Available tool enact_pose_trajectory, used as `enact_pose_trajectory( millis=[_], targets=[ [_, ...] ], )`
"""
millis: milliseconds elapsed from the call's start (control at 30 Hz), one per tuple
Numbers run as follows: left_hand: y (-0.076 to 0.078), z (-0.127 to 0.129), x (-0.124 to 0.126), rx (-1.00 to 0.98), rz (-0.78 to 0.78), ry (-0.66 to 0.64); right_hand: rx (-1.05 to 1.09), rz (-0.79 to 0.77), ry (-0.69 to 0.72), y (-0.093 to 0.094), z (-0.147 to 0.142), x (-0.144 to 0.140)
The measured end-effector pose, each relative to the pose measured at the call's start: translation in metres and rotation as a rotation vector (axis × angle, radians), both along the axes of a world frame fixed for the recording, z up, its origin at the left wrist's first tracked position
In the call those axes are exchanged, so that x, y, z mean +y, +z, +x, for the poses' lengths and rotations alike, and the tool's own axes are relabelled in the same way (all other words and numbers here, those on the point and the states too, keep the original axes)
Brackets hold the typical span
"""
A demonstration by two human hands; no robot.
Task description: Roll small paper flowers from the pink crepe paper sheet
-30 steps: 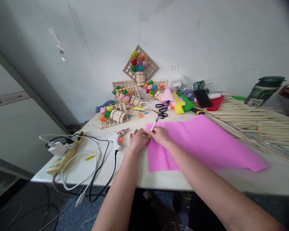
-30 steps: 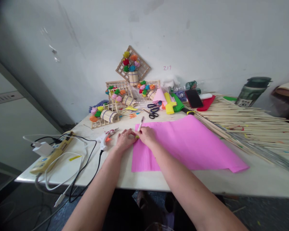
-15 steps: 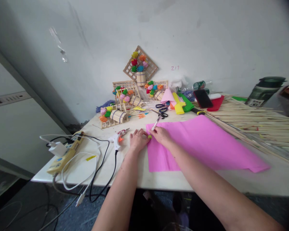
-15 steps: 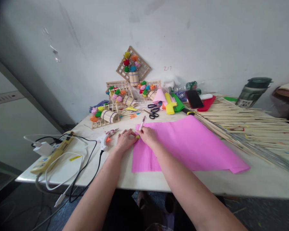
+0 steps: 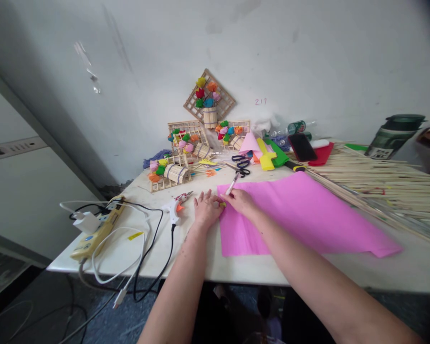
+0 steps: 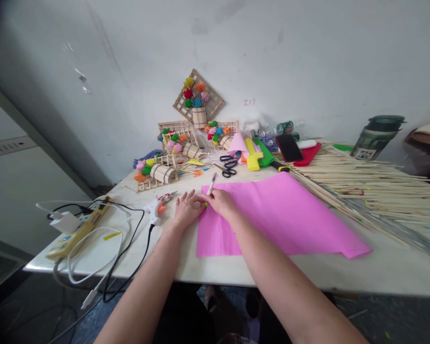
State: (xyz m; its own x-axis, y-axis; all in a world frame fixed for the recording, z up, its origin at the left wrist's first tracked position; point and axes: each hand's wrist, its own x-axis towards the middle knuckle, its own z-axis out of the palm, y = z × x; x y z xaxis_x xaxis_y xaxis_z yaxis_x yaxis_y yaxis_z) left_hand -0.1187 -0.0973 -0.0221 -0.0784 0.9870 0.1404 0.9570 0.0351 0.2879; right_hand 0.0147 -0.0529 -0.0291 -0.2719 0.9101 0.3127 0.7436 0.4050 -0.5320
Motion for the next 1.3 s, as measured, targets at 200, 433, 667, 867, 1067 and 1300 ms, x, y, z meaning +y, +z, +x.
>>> enact_pose_trajectory(
  millis=[200, 433, 667, 867, 1067, 1300],
  targets=[
    [0.0008, 0.0003, -0.0006, -0.007, -0.006, -0.029, 0.006, 0.012, 0.007, -0.0006, 0.0003, 0.0],
    [0.0029, 0.0019, -0.0022, -0.013, -0.007, -0.027, -0.043, 0.017, 0.001, 0.0026, -0.0005, -0.0017],
    [0.0005, 0.0015, -0.001, -0.011, 0.03, -0.033, -0.064, 0.032, 0.006, -0.0003, -0.0021, 0.0009],
    [0.0011, 0.0017, -0.0009, -0.012, -0.006, -0.014, -0.06, 0.051, -0.003, 0.0005, -0.002, -0.0004],
    [0.0015, 0.0017, -0.0017, -0.015, -0.006, -0.021, -0.004, 0.048, 0.001, 0.0008, 0.0001, -0.0005],
    [0.0022, 0.0021, -0.002, -0.003, -0.012, -0.017, 0.016, 0.043, 0.01, -0.0013, 0.0001, -0.0001]
  ],
)
